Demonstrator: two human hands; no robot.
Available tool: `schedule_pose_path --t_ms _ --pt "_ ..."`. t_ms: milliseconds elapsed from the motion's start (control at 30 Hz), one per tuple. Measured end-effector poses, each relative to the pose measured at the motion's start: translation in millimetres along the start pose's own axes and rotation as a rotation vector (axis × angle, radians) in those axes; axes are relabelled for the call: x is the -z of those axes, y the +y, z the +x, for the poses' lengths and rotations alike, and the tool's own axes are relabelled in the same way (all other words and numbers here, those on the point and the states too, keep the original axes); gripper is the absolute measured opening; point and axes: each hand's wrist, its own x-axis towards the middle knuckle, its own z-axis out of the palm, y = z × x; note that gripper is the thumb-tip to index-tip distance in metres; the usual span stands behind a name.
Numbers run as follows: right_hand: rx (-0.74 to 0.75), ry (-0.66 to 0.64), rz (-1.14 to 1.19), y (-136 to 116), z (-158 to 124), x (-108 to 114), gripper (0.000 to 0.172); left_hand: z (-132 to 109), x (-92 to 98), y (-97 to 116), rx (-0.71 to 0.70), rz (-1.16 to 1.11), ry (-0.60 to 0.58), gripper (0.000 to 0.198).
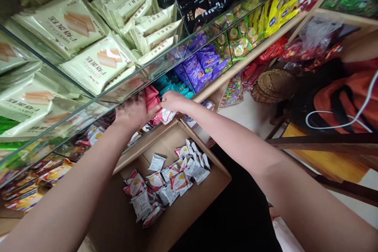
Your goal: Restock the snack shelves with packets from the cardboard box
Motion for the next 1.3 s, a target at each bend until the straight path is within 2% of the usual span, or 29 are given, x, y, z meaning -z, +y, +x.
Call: schedule_pose_path --t_ms 100,200,333,433,567,667,833,933,1000,1100,1167,1233,1300 --pt "0.099 0.085 -0.147 4.0 3.0 -1.8 0.019 1.6 -0.2 -3.7 -0.037 0.035 -0.012 0.074" --pt "0.143 0.043 -0.115 7.8 6.2 -3.0 0.019 3.8 0.2 -5.3 -0.034 0.043 -0.026 0.072" --pt "0.090 -0.010 -0.010 7.0 7.0 -0.6 0.019 4.7 0.1 -1.2 -0.013 0.023 -0.044 0.070" --pt "0.028 -0.059 0.085 4.4 5.3 -0.2 0.017 3.5 -2.3 4.9 0.040 0.024 -0.041 0.076" --pt "-0.019 -0.035 0.110 6.5 2.9 -4.3 0.020 0.7 -4.5 10.6 0.075 0.028 -0.038 0.081" --pt "0.004 -0.004 0.078 10.5 0.4 -5.2 0.026 -4.3 -5.3 12.2 0.063 0.016 0.014 0.079" --pt "0.073 0.023 -0.069 13.8 -7.9 -0.2 0.024 -20.2 -10.4 17.5 0.019 -0.003 0.157 0.071" --pt "0.105 0.038 -0.027 18.2 -17.5 2.2 0.023 -30.5 -13.2 20.0 -0.008 -0.031 0.174 0.068" --pt "0.117 0.097 0.082 23.2 -27.7 3.0 0.020 -39.3 -14.0 19.4 -0.037 -0.079 0.184 0.066" --pt "0.115 0.225 0.343 29.2 -50.2 1.8 0.017 -60.7 -13.8 18.0 -0.123 -0.335 0.226 0.062" --pt "0.127 0.284 0.519 28.3 -68.6 -2.0 0.023 -80.4 -12.4 20.0 -0.099 -0.686 0.230 0.065" --pt "0.144 0.298 0.666 21.7 -87.7 -9.5 0.035 -101.3 -9.0 24.6 0.046 -1.137 0.146 0.073" --pt "0.139 0.278 0.799 10.4 -105.7 -20.6 0.047 -120.3 -3.7 29.6 0.203 -1.538 -0.038 0.074"
